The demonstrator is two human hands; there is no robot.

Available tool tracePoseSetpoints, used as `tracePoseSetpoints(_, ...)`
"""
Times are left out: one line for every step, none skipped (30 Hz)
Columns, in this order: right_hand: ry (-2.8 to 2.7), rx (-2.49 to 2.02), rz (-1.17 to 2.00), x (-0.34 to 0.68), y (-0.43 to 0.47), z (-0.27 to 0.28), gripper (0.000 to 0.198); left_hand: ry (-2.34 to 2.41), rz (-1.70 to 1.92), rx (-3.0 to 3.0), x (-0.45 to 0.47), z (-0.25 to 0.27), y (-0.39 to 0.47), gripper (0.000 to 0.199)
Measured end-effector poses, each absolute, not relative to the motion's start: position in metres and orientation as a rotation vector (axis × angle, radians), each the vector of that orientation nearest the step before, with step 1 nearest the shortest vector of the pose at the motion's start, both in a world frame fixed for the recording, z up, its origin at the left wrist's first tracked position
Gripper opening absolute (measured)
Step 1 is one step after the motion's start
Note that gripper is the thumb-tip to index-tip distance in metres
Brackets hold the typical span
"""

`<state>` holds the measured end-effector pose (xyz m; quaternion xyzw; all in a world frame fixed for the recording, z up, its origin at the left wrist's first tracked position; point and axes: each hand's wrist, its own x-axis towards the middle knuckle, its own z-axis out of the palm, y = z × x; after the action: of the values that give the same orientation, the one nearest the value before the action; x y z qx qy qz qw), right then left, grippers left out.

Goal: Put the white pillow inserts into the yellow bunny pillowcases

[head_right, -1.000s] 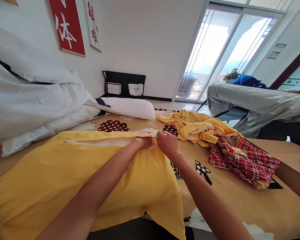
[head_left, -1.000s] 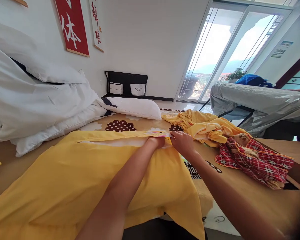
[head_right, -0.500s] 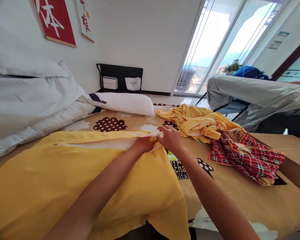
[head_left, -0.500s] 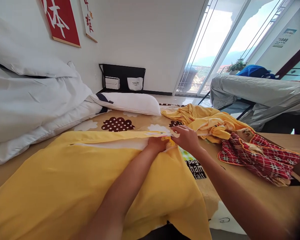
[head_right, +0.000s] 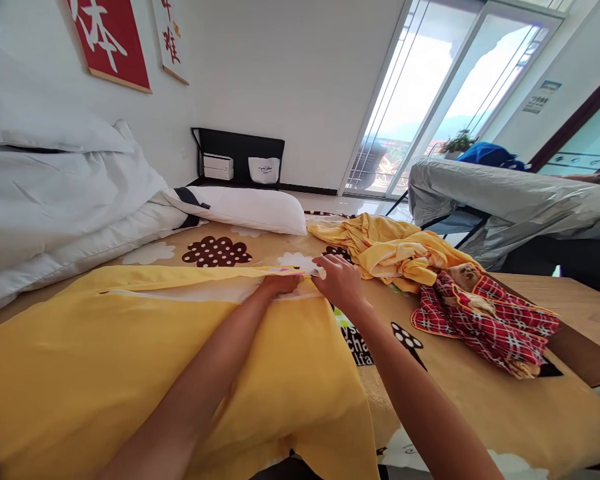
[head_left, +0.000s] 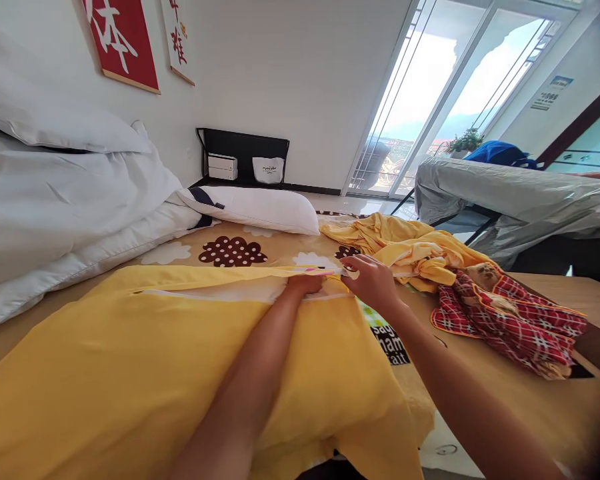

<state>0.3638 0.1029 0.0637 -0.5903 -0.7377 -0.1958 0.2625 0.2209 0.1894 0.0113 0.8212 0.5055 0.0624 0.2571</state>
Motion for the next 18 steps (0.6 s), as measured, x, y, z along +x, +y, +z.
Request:
tracePoseSetpoints(-2.01, -1.604, -0.556, 0.363, 0.102, 0.062, 0.025, 1.368, 0.175, 2.233, 0.222, 0.011, 0.188, 0.04)
tracePoseSetpoints(-2.019, -1.62, -0.577, 0.362, 0.102, 0.06, 0.025, 1.376, 0.195, 2.238, 0.222, 0.011, 0.185, 0.039)
tracePoseSetpoints(-2.02, -1.648, -0.589, 0.359, 0.101, 0.058, 0.026, 1.389, 0.23, 2.244, 0.222, 0.012, 0.182, 0.037)
tracePoseSetpoints(-2.017, -1.683, -0.592, 0.356, 0.101, 0.057, 0.027, 1.396, 0.284, 2.256, 0.222, 0.013, 0.177, 0.037)
tracePoseSetpoints(-2.013, -1.726, -0.588, 0.353, 0.1, 0.056, 0.029, 1.394, 0.352, 2.275, 0.221, 0.014, 0.172, 0.037)
tracePoseSetpoints(-2.009, -1.775, -0.584, 0.349, 0.099, 0.055, 0.031, 1.381, 0.429, 2.301, 0.22, 0.016, 0.167, 0.037)
tracePoseSetpoints(-2.004, -1.826, -0.584, 0.345, 0.099, 0.055, 0.033, 1.357, 0.507, 2.331, 0.22, 0.018, 0.161, 0.037)
tracePoseSetpoints(-1.997, -1.875, -0.596, 0.341, 0.098, 0.055, 0.035, 1.327, 0.576, 2.363, 0.219, 0.02, 0.156, 0.036)
tracePoseSetpoints(-1.992, -1.914, -0.622, 0.338, 0.096, 0.056, 0.036, 1.297, 0.632, 2.392, 0.218, 0.022, 0.152, 0.035)
tracePoseSetpoints(-1.985, -1.942, -0.662, 0.336, 0.095, 0.058, 0.035, 1.266, 0.685, 2.422, 0.217, 0.023, 0.148, 0.034)
tracePoseSetpoints(-1.973, -1.958, -0.711, 0.334, 0.093, 0.06, 0.033, 1.237, 0.741, 2.449, 0.216, 0.023, 0.145, 0.032)
tracePoseSetpoints(-1.965, -1.96, -0.759, 0.334, 0.092, 0.061, 0.03, 1.2, 0.799, 2.475, 0.215, 0.023, 0.143, 0.031)
tracePoseSetpoints(-1.962, -1.952, -0.797, 0.333, 0.09, 0.063, 0.028, 1.157, 0.857, 2.491, 0.214, 0.022, 0.142, 0.03)
tracePoseSetpoints(-1.961, -1.944, -0.821, 0.333, 0.088, 0.064, 0.026, 1.118, 0.905, 2.491, 0.212, 0.021, 0.142, 0.031)
tracePoseSetpoints(-1.955, -1.94, -0.826, 0.334, 0.087, 0.064, 0.027, 1.092, 0.934, 2.467, 0.211, 0.019, 0.142, 0.032)
tracePoseSetpoints(-1.939, -1.945, -0.816, 0.334, 0.086, 0.065, 0.027, 1.085, 0.94, 2.421, 0.209, 0.018, 0.142, 0.034)
tracePoseSetpoints(-1.917, -1.955, -0.789, 0.334, 0.086, 0.065, 0.029, 1.09, 0.923, 2.36, 0.207, 0.018, 0.143, 0.036)
tracePoseSetpoints(-1.887, -1.969, -0.751, 0.334, 0.087, 0.066, 0.03, 1.102, 0.897, 2.295, 0.204, 0.018, 0.144, 0.038)
